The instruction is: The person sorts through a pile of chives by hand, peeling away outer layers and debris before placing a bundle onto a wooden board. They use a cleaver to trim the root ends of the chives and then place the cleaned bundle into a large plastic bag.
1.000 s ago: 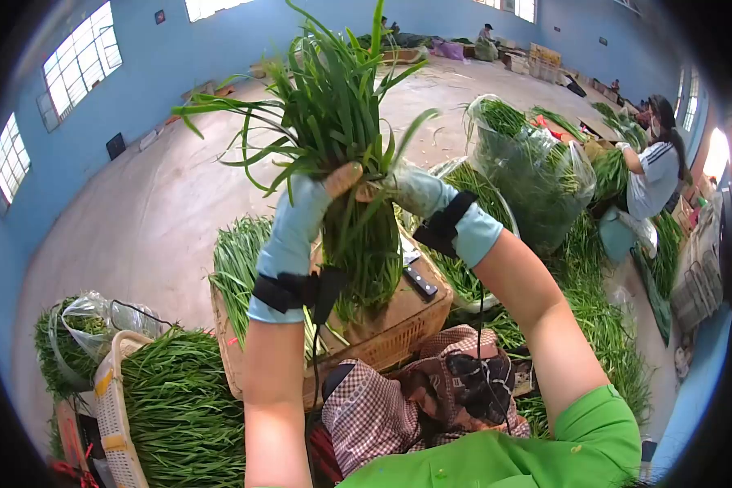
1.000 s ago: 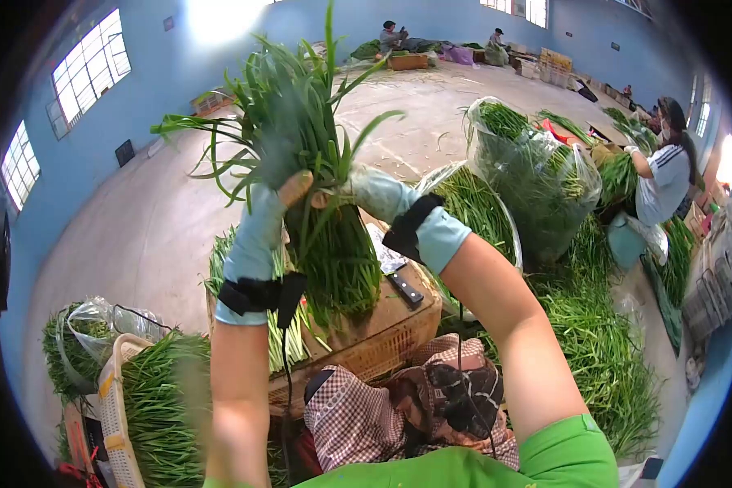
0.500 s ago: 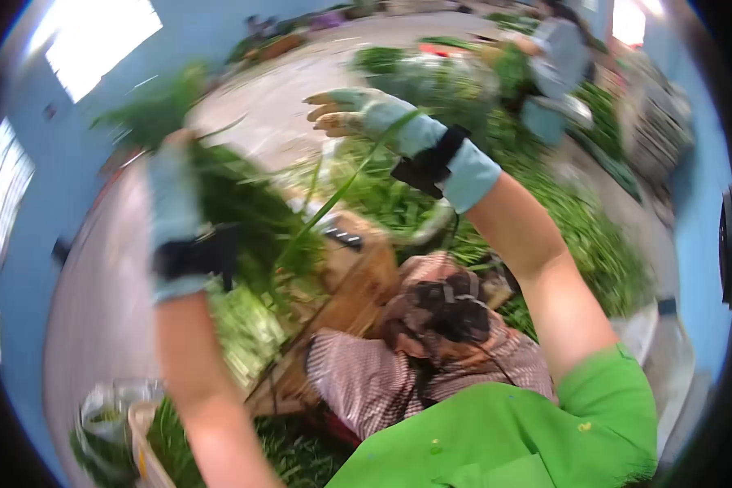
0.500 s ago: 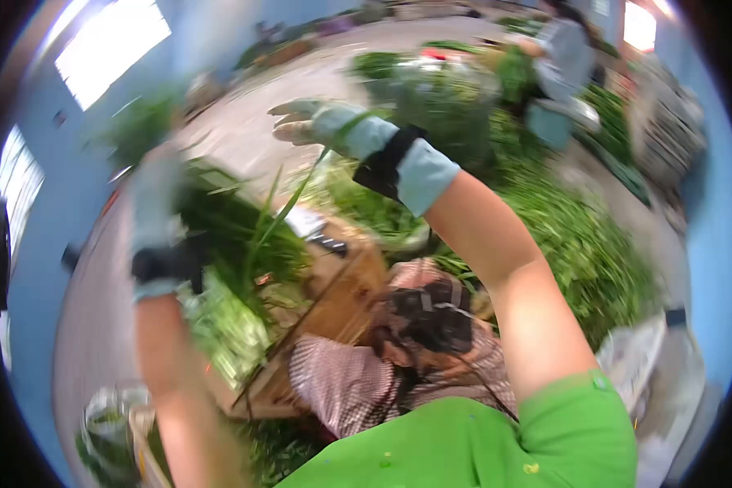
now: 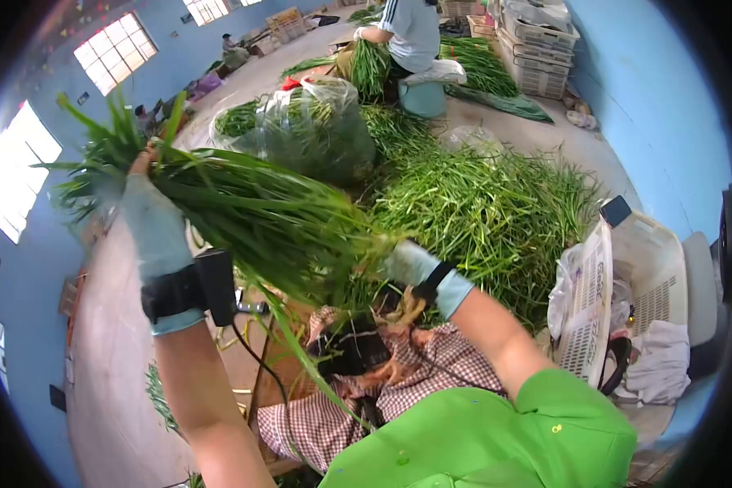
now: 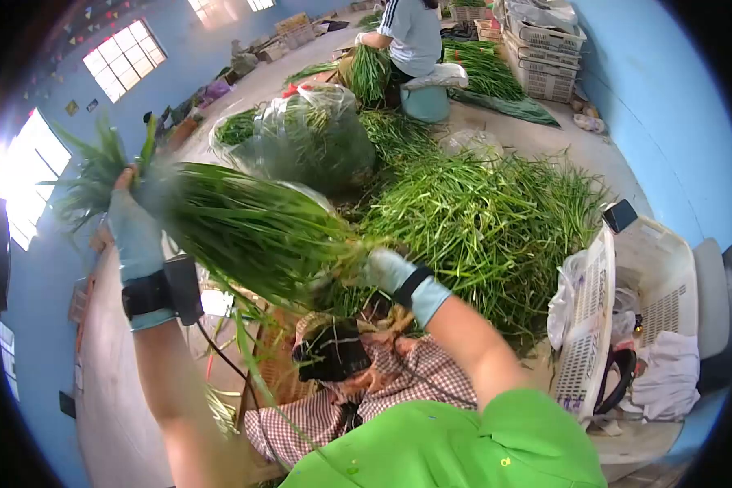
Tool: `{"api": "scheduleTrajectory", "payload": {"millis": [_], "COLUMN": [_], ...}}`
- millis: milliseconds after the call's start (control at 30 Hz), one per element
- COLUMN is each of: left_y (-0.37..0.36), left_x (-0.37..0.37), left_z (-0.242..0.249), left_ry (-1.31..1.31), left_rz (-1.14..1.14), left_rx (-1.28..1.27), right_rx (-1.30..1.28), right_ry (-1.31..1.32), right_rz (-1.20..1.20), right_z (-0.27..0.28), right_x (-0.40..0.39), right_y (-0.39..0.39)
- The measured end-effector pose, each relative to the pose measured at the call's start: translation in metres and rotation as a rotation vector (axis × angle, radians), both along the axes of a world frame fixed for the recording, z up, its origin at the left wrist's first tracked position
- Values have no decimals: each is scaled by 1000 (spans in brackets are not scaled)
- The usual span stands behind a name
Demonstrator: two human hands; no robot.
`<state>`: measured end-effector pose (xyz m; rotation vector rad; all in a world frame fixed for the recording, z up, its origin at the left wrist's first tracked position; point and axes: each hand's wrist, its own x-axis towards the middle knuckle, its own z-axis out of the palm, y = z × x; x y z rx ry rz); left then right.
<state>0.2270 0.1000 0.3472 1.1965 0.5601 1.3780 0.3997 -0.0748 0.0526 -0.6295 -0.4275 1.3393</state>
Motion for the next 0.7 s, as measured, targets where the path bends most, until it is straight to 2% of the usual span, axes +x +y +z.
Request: {"api": "scheduleTrajectory", "payload": {"millis": [33, 67, 100, 167, 233, 300, 367, 400, 433, 467, 500, 567, 633, 700], "left_y": [4, 16, 15, 35, 69, 75, 73, 70, 70, 86, 88, 94, 102, 111], "left_x": [5, 6, 14, 23, 10, 9, 10, 12, 10, -3, -5, -5, -9, -15], "left_z": [2, -4, 0, 6, 12, 15, 18, 20, 21, 23, 25, 32, 28, 20], "left_ry": [6, 174, 193, 221, 320, 320, 313, 356, 402, 691, 714, 612, 667, 739], "left_rz": [-2, 56, -1, -35, -99, -44, 25, 68, 113, 270, 290, 352, 375, 398], "left_rx": [14, 330, 217, 80, 122, 154, 185, 217, 251, 506, 500, 333, 356, 419], "right_rx": [142, 20, 14, -283, -720, -979, -927, -995, -930, -873, -820, -527, -114, 267], "right_ry": [43, 92, 114, -353, -1395, -1715, -1917, -1990, -1996, -1935, -1867, -1820, -1538, -1526], "right_rz": [36, -100, -103, -56, -175, -73, 35, 8, -42, -152, -258, -221, -149, -294], "right_z": [-13, -7, -25, -77, -80, -122, -149, -174, -172, -172, -169, -64, -48, -74], "right_x": [-4, -7, 10, 53, 67, 61, 56, 54, 54, 52, 49, 20, -21, -60], "right_y": [5, 0, 2, 3, -24, -40, -55, -52, -57, -58, -58, -51, -29, 1]}}
